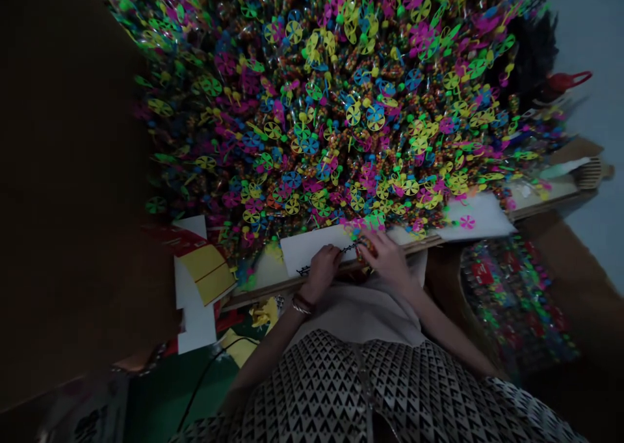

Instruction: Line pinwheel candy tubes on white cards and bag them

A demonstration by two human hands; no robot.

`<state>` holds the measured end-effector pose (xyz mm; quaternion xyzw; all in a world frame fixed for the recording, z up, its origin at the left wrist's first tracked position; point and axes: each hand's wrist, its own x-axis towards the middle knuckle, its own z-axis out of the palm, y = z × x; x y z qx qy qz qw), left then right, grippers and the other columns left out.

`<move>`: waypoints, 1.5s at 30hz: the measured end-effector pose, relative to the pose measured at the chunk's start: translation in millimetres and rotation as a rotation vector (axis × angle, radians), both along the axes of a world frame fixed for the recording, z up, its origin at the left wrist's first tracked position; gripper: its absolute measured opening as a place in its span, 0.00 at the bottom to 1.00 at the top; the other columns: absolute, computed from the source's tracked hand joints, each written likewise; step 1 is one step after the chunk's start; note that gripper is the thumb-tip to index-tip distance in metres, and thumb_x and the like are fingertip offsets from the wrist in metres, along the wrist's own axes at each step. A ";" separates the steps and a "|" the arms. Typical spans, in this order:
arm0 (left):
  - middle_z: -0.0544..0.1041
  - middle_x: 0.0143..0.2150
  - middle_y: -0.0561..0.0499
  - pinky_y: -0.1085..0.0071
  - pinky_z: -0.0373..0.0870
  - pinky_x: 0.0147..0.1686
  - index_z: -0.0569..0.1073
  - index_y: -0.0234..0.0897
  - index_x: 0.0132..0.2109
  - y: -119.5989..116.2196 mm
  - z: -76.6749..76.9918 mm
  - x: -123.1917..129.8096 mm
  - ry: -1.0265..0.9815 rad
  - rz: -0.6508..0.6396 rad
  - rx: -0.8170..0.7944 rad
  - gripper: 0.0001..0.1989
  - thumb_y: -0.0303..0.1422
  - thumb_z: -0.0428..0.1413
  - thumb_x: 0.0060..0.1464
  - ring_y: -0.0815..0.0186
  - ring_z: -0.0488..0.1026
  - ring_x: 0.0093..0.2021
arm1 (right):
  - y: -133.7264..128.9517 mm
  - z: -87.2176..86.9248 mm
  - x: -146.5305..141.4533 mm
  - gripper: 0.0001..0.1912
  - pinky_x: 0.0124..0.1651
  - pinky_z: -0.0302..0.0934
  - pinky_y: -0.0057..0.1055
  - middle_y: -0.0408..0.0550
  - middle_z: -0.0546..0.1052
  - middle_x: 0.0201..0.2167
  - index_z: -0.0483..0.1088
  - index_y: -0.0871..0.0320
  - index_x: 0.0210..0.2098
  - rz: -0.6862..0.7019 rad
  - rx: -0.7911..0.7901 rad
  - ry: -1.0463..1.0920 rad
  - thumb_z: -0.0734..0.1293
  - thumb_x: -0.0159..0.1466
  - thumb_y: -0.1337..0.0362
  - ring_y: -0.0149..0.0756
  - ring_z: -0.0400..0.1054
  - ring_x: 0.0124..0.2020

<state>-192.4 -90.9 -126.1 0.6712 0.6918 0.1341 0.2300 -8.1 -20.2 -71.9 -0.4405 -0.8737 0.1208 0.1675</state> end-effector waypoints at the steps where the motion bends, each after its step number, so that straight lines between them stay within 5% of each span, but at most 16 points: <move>1: 0.74 0.37 0.46 0.69 0.66 0.41 0.73 0.35 0.37 -0.1 0.7 0.4 -0.004 -0.004 -0.006 0.10 0.31 0.49 0.63 0.63 0.70 0.41 | -13.2 -7.6 -8.7 0.22 0.44 0.63 0.36 0.53 0.74 0.42 0.64 0.53 0.60 -0.015 0.001 -0.028 0.55 0.69 0.55 0.42 0.68 0.43; 6: 0.74 0.38 0.46 0.68 0.66 0.43 0.73 0.35 0.39 -2.0 -0.4 1.1 -0.029 -0.033 0.027 0.10 0.30 0.47 0.64 0.63 0.70 0.42 | -42.8 -54.4 -28.1 0.23 0.40 0.61 0.36 0.53 0.71 0.35 0.62 0.47 0.62 -0.035 0.066 -0.131 0.55 0.69 0.57 0.44 0.65 0.41; 10: 0.75 0.39 0.46 0.67 0.67 0.44 0.73 0.35 0.40 -3.1 -6.0 0.2 -0.024 -0.037 0.046 0.10 0.29 0.47 0.64 0.63 0.71 0.43 | -43.2 -73.8 -22.1 0.25 0.38 0.60 0.37 0.52 0.71 0.35 0.55 0.43 0.65 0.007 0.092 -0.186 0.54 0.69 0.61 0.43 0.63 0.40; 15: 0.75 0.41 0.46 0.67 0.68 0.45 0.72 0.36 0.43 -2.7 -9.7 -2.0 -0.036 -0.056 0.055 0.09 0.27 0.48 0.62 0.62 0.70 0.43 | -46.6 -68.3 -23.9 0.26 0.39 0.58 0.41 0.54 0.70 0.36 0.55 0.45 0.66 0.031 0.021 -0.241 0.52 0.69 0.62 0.45 0.62 0.39; 20: 0.75 0.41 0.47 0.68 0.67 0.44 0.73 0.36 0.42 -0.7 -6.0 -3.4 -0.039 -0.039 0.024 0.09 0.28 0.48 0.62 0.63 0.70 0.43 | -44.6 -40.0 -23.6 0.26 0.42 0.56 0.44 0.56 0.70 0.40 0.58 0.48 0.65 0.081 0.027 -0.183 0.55 0.68 0.54 0.47 0.62 0.42; 23: 0.75 0.40 0.46 0.68 0.66 0.44 0.73 0.36 0.41 -1.3 -0.6 -1.4 0.001 -0.001 0.015 0.10 0.31 0.47 0.64 0.62 0.71 0.43 | -5.8 -17.0 -2.8 0.22 0.46 0.56 0.43 0.53 0.71 0.40 0.65 0.46 0.60 -0.008 0.176 -0.063 0.56 0.67 0.57 0.45 0.63 0.43; 28: 0.75 0.41 0.46 0.68 0.66 0.43 0.72 0.36 0.41 -3.2 7.6 0.1 0.002 0.040 -0.028 0.08 0.31 0.49 0.63 0.62 0.71 0.43 | 124.6 20.6 38.9 0.19 0.48 0.57 0.44 0.55 0.73 0.38 0.72 0.55 0.46 -0.498 0.371 0.088 0.54 0.68 0.55 0.48 0.63 0.46; 31: 0.74 0.41 0.47 0.70 0.66 0.42 0.73 0.36 0.41 -0.4 9.5 -4.8 -0.083 -0.016 -0.052 0.07 0.28 0.49 0.61 0.64 0.72 0.42 | 187.7 30.9 39.9 0.20 0.46 0.58 0.45 0.54 0.74 0.33 0.67 0.59 0.49 -0.495 0.279 0.089 0.58 0.66 0.51 0.48 0.66 0.41; 35: 0.74 0.39 0.47 0.70 0.66 0.41 0.74 0.34 0.35 3.2 8.6 -14.8 -0.132 -0.025 -0.069 0.07 0.27 0.52 0.59 0.65 0.71 0.39 | 220.2 30.8 30.0 0.27 0.41 0.61 0.42 0.53 0.74 0.30 0.57 0.62 0.56 -0.403 0.099 0.150 0.61 0.64 0.52 0.44 0.69 0.31; 40: 0.76 0.36 0.46 0.67 0.64 0.42 0.76 0.34 0.34 0.3 5.9 -19.6 -0.032 0.018 -0.008 0.08 0.33 0.55 0.59 0.62 0.70 0.41 | 197.5 38.6 39.6 0.32 0.34 0.65 0.39 0.50 0.74 0.33 0.48 0.60 0.62 -0.370 -0.028 0.423 0.59 0.64 0.53 0.38 0.69 0.27; 45: 0.77 0.37 0.47 0.70 0.64 0.39 0.77 0.35 0.37 0.4 9.0 -17.5 -0.033 0.042 -0.058 0.11 0.36 0.53 0.61 0.64 0.72 0.39 | 100.3 43.2 20.4 0.23 0.30 0.66 0.32 0.47 0.73 0.35 0.56 0.54 0.57 -0.142 -0.174 0.654 0.60 0.66 0.53 0.33 0.71 0.27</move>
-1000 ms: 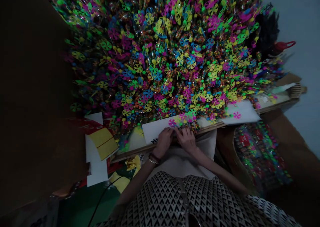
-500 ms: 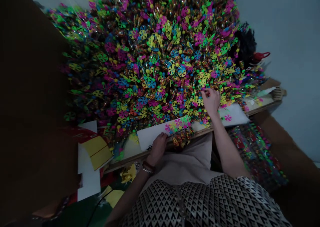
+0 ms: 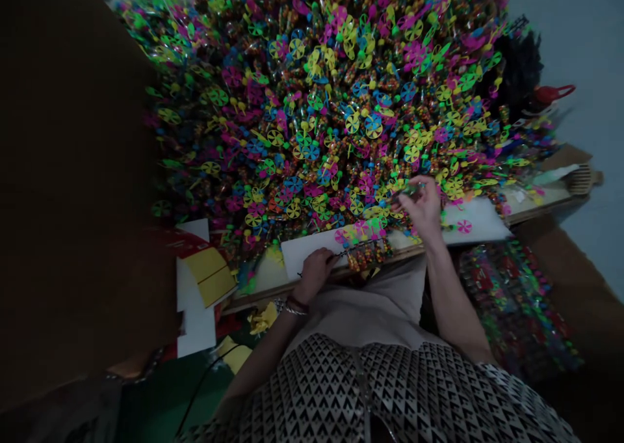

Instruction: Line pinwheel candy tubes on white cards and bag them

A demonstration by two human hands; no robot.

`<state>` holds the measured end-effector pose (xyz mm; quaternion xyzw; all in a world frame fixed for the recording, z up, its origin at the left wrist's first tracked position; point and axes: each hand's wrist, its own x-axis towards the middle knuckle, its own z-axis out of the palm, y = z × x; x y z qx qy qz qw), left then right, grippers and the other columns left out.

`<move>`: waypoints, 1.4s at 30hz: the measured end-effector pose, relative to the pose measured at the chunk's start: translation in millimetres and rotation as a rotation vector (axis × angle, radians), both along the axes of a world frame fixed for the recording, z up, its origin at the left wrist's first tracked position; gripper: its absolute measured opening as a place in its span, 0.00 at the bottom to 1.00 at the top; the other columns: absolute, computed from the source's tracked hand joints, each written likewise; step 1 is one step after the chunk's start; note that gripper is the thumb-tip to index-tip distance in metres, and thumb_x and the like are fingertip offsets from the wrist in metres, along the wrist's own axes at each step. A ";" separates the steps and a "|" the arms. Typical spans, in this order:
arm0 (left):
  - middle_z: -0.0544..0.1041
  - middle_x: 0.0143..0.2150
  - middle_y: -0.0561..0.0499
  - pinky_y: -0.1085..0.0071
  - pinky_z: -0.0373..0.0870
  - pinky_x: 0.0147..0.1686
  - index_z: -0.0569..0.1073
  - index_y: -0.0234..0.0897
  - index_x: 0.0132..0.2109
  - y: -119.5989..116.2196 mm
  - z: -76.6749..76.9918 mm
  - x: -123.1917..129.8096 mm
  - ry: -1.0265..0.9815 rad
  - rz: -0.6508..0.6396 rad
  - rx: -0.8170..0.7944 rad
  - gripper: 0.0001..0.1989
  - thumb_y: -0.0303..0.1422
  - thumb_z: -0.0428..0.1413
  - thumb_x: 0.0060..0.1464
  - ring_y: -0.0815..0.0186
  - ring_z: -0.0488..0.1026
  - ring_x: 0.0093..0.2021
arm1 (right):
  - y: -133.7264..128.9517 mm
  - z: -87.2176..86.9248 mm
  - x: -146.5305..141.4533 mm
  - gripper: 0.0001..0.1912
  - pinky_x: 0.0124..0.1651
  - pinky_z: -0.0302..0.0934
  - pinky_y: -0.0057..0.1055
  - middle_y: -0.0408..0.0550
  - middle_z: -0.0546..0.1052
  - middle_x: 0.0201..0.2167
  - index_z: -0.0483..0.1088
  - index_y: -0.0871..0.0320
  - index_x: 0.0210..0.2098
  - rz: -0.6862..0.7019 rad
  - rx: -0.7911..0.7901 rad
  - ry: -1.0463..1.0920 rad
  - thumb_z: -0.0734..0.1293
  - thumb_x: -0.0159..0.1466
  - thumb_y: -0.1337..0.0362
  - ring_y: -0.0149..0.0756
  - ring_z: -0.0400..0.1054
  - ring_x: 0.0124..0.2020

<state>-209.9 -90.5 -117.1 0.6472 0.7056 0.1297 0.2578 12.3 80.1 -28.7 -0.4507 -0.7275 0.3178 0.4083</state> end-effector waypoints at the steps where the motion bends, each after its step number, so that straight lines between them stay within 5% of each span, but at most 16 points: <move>1: 0.78 0.37 0.47 0.71 0.64 0.39 0.77 0.35 0.38 0.6 0.5 0.4 -0.009 0.003 -0.012 0.11 0.36 0.53 0.61 0.64 0.72 0.38 | -25.5 -4.0 -10.0 0.21 0.31 0.67 0.31 0.47 0.73 0.36 0.59 0.53 0.55 0.041 0.027 -0.006 0.61 0.65 0.54 0.33 0.71 0.29; 5: 0.79 0.38 0.45 0.71 0.64 0.39 0.77 0.34 0.39 2.3 -2.2 0.4 -0.041 0.012 -0.025 0.11 0.35 0.53 0.61 0.64 0.73 0.39 | -114.9 -38.1 -47.3 0.15 0.48 0.66 0.34 0.50 0.75 0.44 0.67 0.54 0.52 0.223 0.248 -0.268 0.60 0.67 0.64 0.36 0.70 0.45; 8: 0.79 0.38 0.44 0.71 0.65 0.39 0.77 0.34 0.40 1.8 -7.3 -0.7 -0.054 0.015 -0.021 0.11 0.35 0.52 0.62 0.64 0.74 0.37 | -148.8 -71.0 -55.7 0.19 0.51 0.62 0.38 0.54 0.75 0.46 0.66 0.57 0.57 0.217 0.363 -0.515 0.59 0.67 0.67 0.40 0.68 0.48; 15: 0.78 0.36 0.45 0.71 0.64 0.38 0.76 0.33 0.37 -1.1 -5.8 2.2 -0.005 -0.013 -0.005 0.12 0.34 0.51 0.63 0.64 0.73 0.37 | -157.7 -111.6 -42.8 0.18 0.45 0.59 0.37 0.57 0.73 0.45 0.71 0.56 0.53 0.196 0.486 -0.743 0.59 0.66 0.70 0.43 0.63 0.46; 25: 0.77 0.39 0.47 0.69 0.64 0.40 0.74 0.36 0.39 -18.7 8.3 -9.6 0.138 -0.022 -0.015 0.09 0.33 0.51 0.63 0.62 0.71 0.41 | -159.5 -105.6 -46.9 0.16 0.45 0.57 0.36 0.56 0.73 0.42 0.72 0.58 0.51 0.282 0.521 -0.772 0.60 0.66 0.69 0.41 0.62 0.43; 30: 0.76 0.39 0.48 0.71 0.63 0.39 0.73 0.36 0.39 -22.0 1.0 -11.1 0.058 0.012 -0.009 0.10 0.34 0.49 0.64 0.64 0.71 0.41 | -131.2 -77.2 -42.0 0.14 0.46 0.57 0.35 0.52 0.73 0.39 0.74 0.56 0.47 0.269 0.389 -0.584 0.62 0.67 0.58 0.39 0.63 0.42; 36: 0.76 0.39 0.48 0.71 0.63 0.39 0.73 0.36 0.39 -15.0 -4.8 -7.9 0.008 0.031 -0.016 0.10 0.35 0.49 0.63 0.64 0.71 0.41 | -32.2 -29.5 -25.2 0.14 0.46 0.53 0.37 0.53 0.72 0.39 0.76 0.55 0.41 -0.045 0.245 -0.812 0.59 0.68 0.61 0.43 0.59 0.46; 42: 0.76 0.39 0.49 0.72 0.63 0.40 0.73 0.36 0.39 -15.9 -5.6 -7.6 0.001 0.044 -0.011 0.10 0.35 0.50 0.63 0.64 0.71 0.42 | 16.8 -27.1 -35.2 0.11 0.48 0.50 0.39 0.56 0.69 0.45 0.76 0.56 0.43 0.241 0.275 -1.146 0.63 0.65 0.64 0.46 0.57 0.49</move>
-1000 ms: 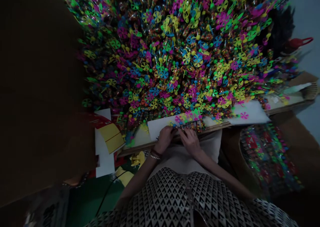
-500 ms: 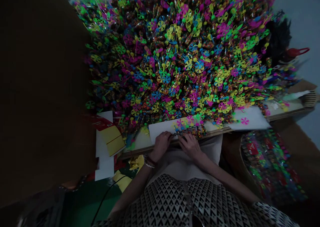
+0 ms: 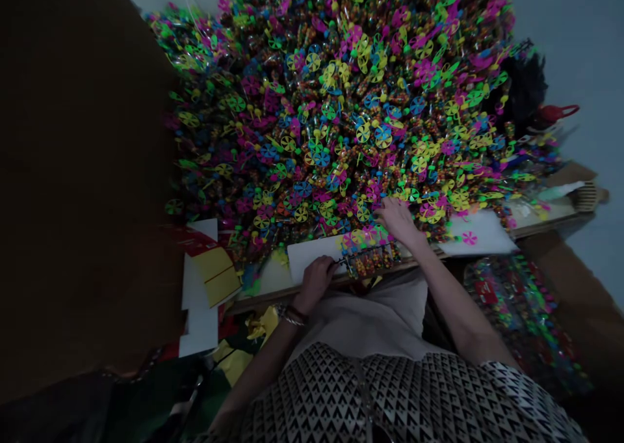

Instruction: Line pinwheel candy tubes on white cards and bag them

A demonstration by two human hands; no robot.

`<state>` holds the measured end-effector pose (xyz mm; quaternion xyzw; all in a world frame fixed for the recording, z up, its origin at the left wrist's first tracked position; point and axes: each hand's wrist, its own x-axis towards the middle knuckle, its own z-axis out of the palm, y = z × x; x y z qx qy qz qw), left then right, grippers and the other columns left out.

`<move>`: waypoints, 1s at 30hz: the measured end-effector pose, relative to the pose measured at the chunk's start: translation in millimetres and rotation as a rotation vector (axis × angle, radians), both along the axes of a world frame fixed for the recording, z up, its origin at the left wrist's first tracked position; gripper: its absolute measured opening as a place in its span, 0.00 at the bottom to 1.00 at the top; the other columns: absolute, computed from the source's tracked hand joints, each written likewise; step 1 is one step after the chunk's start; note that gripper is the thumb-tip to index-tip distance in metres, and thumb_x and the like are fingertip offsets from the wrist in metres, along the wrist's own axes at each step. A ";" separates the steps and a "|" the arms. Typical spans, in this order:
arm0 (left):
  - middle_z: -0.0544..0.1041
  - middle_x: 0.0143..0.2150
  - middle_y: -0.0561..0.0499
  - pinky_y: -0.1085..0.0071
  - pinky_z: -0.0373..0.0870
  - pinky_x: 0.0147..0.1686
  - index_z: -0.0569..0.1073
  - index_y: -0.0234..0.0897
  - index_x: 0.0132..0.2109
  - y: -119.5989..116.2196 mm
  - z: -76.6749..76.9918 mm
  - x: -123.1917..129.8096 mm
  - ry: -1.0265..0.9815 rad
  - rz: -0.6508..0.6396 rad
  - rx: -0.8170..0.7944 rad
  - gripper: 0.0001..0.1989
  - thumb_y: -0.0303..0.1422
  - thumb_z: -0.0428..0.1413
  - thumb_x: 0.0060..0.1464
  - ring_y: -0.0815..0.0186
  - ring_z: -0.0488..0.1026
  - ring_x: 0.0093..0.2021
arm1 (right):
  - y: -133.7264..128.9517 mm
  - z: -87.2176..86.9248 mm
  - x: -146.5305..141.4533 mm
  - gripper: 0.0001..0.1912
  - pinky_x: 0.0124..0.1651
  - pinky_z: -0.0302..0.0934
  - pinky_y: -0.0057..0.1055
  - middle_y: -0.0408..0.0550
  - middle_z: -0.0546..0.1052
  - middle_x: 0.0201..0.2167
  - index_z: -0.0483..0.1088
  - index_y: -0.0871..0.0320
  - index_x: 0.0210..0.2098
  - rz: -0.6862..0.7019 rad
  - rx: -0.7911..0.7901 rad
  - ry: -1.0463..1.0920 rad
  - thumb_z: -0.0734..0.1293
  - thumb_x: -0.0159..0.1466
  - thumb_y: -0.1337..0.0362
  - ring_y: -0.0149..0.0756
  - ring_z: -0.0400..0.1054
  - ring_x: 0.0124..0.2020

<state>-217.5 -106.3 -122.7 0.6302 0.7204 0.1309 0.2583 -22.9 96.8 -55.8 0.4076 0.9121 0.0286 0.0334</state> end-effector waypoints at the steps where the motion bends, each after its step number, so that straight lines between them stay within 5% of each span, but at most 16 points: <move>1: 0.76 0.39 0.49 0.72 0.63 0.40 0.73 0.36 0.39 -0.4 0.4 0.5 0.001 0.004 0.002 0.10 0.35 0.50 0.63 0.64 0.71 0.42 | 2.7 -3.5 -1.8 0.11 0.48 0.50 0.40 0.57 0.69 0.45 0.76 0.58 0.41 0.021 0.000 -0.018 0.63 0.65 0.64 0.46 0.57 0.49; 6: 0.76 0.39 0.49 0.71 0.64 0.41 0.73 0.36 0.39 -1.1 5.1 2.1 0.009 -0.003 0.001 0.10 0.35 0.49 0.64 0.65 0.71 0.42 | 12.2 -10.4 1.6 0.14 0.48 0.53 0.39 0.55 0.71 0.41 0.72 0.60 0.39 0.065 0.070 0.197 0.56 0.68 0.63 0.43 0.60 0.46; 13: 0.75 0.39 0.48 0.71 0.65 0.40 0.72 0.36 0.39 -2.8 1.8 2.3 0.012 -0.020 0.014 0.09 0.34 0.50 0.63 0.64 0.71 0.41 | -29.6 23.3 -17.5 0.12 0.38 0.59 0.31 0.46 0.71 0.30 0.64 0.57 0.41 -0.090 -0.054 0.808 0.54 0.68 0.58 0.35 0.66 0.32; 16: 0.75 0.39 0.48 0.70 0.65 0.40 0.72 0.36 0.39 -4.7 -0.8 3.5 0.022 -0.019 0.028 0.09 0.34 0.49 0.63 0.64 0.71 0.42 | -65.7 22.7 -45.0 0.10 0.32 0.56 0.26 0.42 0.71 0.27 0.64 0.56 0.39 -0.054 -0.353 0.714 0.55 0.68 0.60 0.31 0.65 0.27; 19: 0.75 0.40 0.47 0.70 0.65 0.41 0.72 0.36 0.40 -6.7 -0.9 4.6 0.024 -0.025 0.034 0.08 0.32 0.49 0.63 0.63 0.71 0.43 | -93.0 3.5 -73.5 0.08 0.31 0.53 0.25 0.43 0.74 0.28 0.66 0.57 0.39 -0.035 -0.497 0.431 0.57 0.66 0.64 0.32 0.68 0.28; 25: 0.75 0.42 0.45 0.67 0.66 0.43 0.71 0.34 0.43 -10.0 -6.7 6.2 0.073 -0.045 0.021 0.08 0.25 0.48 0.61 0.62 0.71 0.43 | -109.2 -31.5 -101.0 0.13 0.35 0.54 0.26 0.52 0.78 0.39 0.67 0.59 0.48 -0.079 -0.370 0.122 0.56 0.68 0.64 0.36 0.71 0.39; 30: 0.75 0.42 0.46 0.66 0.66 0.45 0.71 0.34 0.44 -11.6 -11.4 6.7 0.057 -0.026 0.041 0.09 0.23 0.47 0.60 0.61 0.70 0.45 | -107.9 -39.0 -97.6 0.12 0.38 0.58 0.28 0.55 0.77 0.40 0.70 0.60 0.43 0.125 -0.295 0.055 0.56 0.68 0.65 0.40 0.67 0.49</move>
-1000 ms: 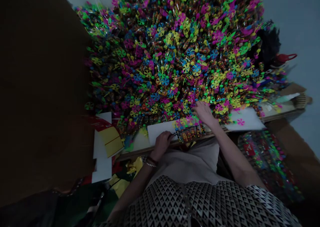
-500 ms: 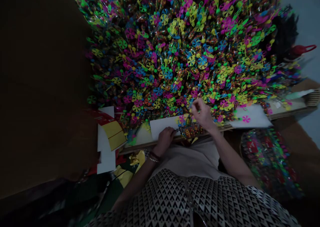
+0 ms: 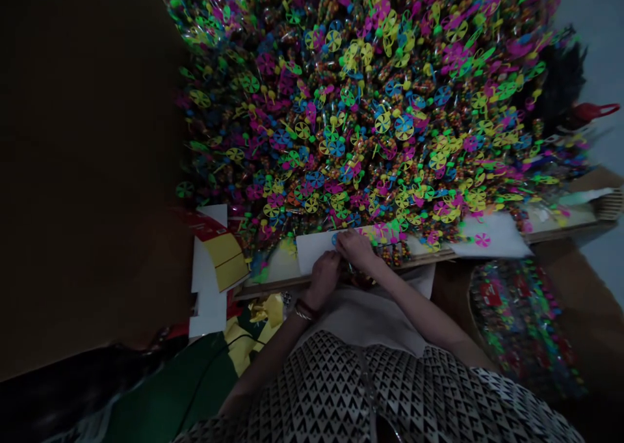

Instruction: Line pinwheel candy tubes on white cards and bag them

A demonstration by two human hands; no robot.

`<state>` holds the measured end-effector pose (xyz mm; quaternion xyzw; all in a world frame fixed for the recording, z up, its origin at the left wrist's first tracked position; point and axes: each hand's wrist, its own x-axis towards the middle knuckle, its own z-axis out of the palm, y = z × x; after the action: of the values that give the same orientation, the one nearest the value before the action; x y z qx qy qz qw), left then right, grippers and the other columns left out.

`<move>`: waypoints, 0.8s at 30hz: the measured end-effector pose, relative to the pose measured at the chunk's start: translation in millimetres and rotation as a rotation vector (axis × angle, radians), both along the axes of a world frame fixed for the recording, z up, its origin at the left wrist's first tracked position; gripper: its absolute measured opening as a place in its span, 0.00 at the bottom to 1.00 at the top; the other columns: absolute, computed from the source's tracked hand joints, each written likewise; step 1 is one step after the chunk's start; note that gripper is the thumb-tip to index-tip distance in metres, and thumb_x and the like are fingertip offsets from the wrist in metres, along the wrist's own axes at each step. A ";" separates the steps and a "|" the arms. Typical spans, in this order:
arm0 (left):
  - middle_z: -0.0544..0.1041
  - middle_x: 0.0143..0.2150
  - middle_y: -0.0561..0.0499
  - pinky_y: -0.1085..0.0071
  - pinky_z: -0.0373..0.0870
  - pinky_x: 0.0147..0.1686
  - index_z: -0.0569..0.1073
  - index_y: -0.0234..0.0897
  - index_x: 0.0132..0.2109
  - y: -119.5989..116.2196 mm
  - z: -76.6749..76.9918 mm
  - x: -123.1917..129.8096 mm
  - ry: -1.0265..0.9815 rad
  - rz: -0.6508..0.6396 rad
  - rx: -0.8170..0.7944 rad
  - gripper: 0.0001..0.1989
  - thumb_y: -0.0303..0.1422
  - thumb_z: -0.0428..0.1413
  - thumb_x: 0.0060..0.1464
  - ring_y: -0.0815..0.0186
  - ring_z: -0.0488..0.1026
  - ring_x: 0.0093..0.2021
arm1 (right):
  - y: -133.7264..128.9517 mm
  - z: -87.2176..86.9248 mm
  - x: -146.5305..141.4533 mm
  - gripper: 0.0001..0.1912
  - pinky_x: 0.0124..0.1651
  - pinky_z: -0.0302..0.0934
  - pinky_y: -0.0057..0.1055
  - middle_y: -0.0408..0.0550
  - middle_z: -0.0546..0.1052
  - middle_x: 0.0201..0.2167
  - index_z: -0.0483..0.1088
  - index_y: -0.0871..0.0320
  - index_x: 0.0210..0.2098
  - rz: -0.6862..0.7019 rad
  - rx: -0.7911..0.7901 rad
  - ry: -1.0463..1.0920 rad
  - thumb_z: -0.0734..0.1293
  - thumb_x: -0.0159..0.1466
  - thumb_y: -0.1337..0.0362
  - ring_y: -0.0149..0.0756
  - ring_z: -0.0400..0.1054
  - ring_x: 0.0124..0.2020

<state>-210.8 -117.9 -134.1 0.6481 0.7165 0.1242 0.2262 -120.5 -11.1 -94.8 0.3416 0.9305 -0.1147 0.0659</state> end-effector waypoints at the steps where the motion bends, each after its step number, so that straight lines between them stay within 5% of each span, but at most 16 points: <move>1: 0.75 0.43 0.45 0.66 0.66 0.45 0.70 0.34 0.44 -0.9 1.3 -0.6 -0.001 -0.008 0.001 0.10 0.23 0.47 0.60 0.61 0.70 0.45 | -0.5 -1.8 0.7 0.11 0.39 0.58 0.28 0.54 0.77 0.39 0.70 0.60 0.42 0.036 0.017 0.003 0.57 0.68 0.65 0.41 0.66 0.49; 8: 0.76 0.39 0.45 0.67 0.65 0.43 0.72 0.35 0.41 -12.9 15.8 -18.9 -0.008 0.127 -0.052 0.07 0.31 0.49 0.62 0.60 0.71 0.43 | 5.5 -3.0 16.3 0.13 0.43 0.59 0.32 0.54 0.75 0.36 0.72 0.59 0.39 0.092 0.147 0.158 0.56 0.69 0.65 0.40 0.65 0.43; 13: 0.76 0.38 0.47 0.70 0.66 0.42 0.73 0.36 0.37 -10.6 7.9 -27.6 -0.164 0.139 0.003 0.09 0.34 0.51 0.62 0.64 0.72 0.41 | 73.7 24.1 68.0 0.18 0.50 0.55 0.39 0.55 0.70 0.51 0.69 0.57 0.53 -0.064 0.357 0.237 0.57 0.66 0.71 0.44 0.59 0.53; 18: 0.76 0.36 0.47 0.69 0.66 0.43 0.73 0.34 0.37 -4.7 0.8 -19.4 -0.195 0.150 0.052 0.10 0.33 0.51 0.62 0.65 0.71 0.39 | 128.0 33.5 98.1 0.18 0.51 0.52 0.46 0.58 0.67 0.56 0.69 0.57 0.53 -0.006 0.334 0.168 0.56 0.67 0.71 0.48 0.56 0.57; 21: 0.76 0.36 0.48 0.69 0.66 0.43 0.73 0.35 0.36 -4.4 -0.3 -15.2 -0.214 0.144 0.076 0.10 0.34 0.51 0.63 0.65 0.71 0.39 | 109.1 36.9 84.4 0.14 0.52 0.54 0.43 0.57 0.72 0.49 0.71 0.58 0.49 -0.005 0.232 0.362 0.58 0.68 0.65 0.45 0.61 0.53; 24: 0.75 0.36 0.48 0.69 0.66 0.42 0.74 0.35 0.36 -4.6 -0.9 -14.6 -0.216 0.150 0.066 0.10 0.34 0.51 0.63 0.65 0.71 0.39 | 60.0 38.9 59.0 0.13 0.46 0.60 0.36 0.53 0.75 0.42 0.70 0.59 0.47 -0.085 -0.022 0.534 0.61 0.67 0.60 0.40 0.67 0.44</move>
<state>-225.3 -122.5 -135.0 0.5828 0.7298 0.2335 0.2706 -61.5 48.9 -55.8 0.3371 0.8985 -0.2134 -0.1832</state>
